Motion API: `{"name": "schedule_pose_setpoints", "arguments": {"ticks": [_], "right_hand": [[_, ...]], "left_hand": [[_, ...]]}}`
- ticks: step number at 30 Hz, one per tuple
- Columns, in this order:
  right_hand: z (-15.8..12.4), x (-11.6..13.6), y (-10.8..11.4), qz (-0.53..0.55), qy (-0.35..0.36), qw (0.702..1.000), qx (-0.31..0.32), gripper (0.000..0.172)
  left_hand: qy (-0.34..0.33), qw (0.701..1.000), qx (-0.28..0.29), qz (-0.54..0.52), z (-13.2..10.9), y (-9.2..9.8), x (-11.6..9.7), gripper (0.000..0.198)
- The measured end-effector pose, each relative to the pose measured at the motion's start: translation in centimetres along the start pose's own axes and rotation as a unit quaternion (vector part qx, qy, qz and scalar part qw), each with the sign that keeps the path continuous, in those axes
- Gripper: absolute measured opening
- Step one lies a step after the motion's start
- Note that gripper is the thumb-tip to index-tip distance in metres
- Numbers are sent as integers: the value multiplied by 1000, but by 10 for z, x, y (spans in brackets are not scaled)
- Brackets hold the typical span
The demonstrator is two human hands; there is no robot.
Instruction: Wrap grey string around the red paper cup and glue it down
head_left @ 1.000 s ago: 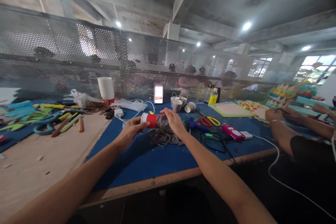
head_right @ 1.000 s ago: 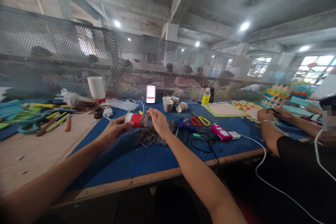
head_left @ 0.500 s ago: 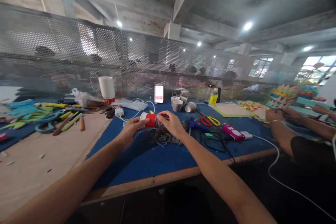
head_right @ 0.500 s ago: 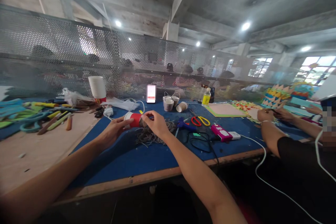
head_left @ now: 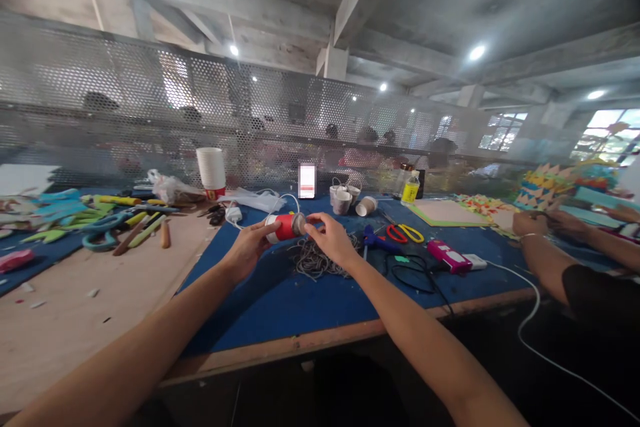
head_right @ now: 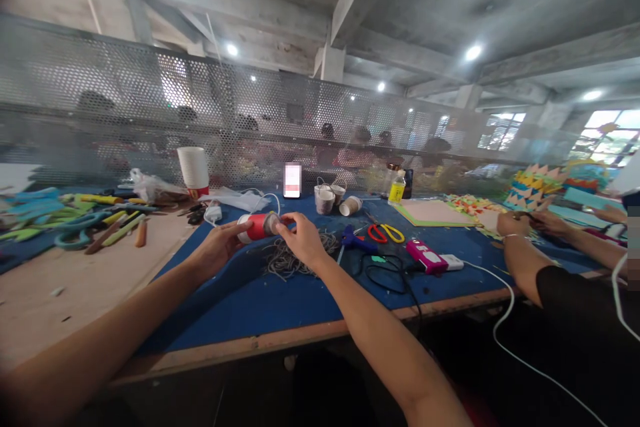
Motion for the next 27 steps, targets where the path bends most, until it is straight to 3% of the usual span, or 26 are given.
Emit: {"name": "schedule_pose_setpoints", "arguments": {"ticks": [7,14,17,22,27], "right_hand": [[-3,9,6,-15,81,996,-23,13],[-12,26,8,-57,127,990,6,19],[-11,26,12,-104,126,986,-33,23],[-4,14,47,-173,99,972,-124,22],[-8,-26,104,-299,2,948,-109,19]], "left_hand": [[-5,999,-3,-35,0,3,-1,33],[-22,998,-20,-48,2,7,-3,35],[-28,998,-23,-46,4,9,-4,35],[-44,998,-22,-29,8,13,-2,32],[-65,997,-30,-3,11,17,-1,30]]}}
Point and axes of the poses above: each hand's wrist, its own z-axis towards the middle knuckle, its own y-axis out of the back of the hand, x = y × z, the point moved 4 cm from there along z, towards the middle knuckle, and after that the axes turned 9 degrees about -z, right-handed, at the moved point
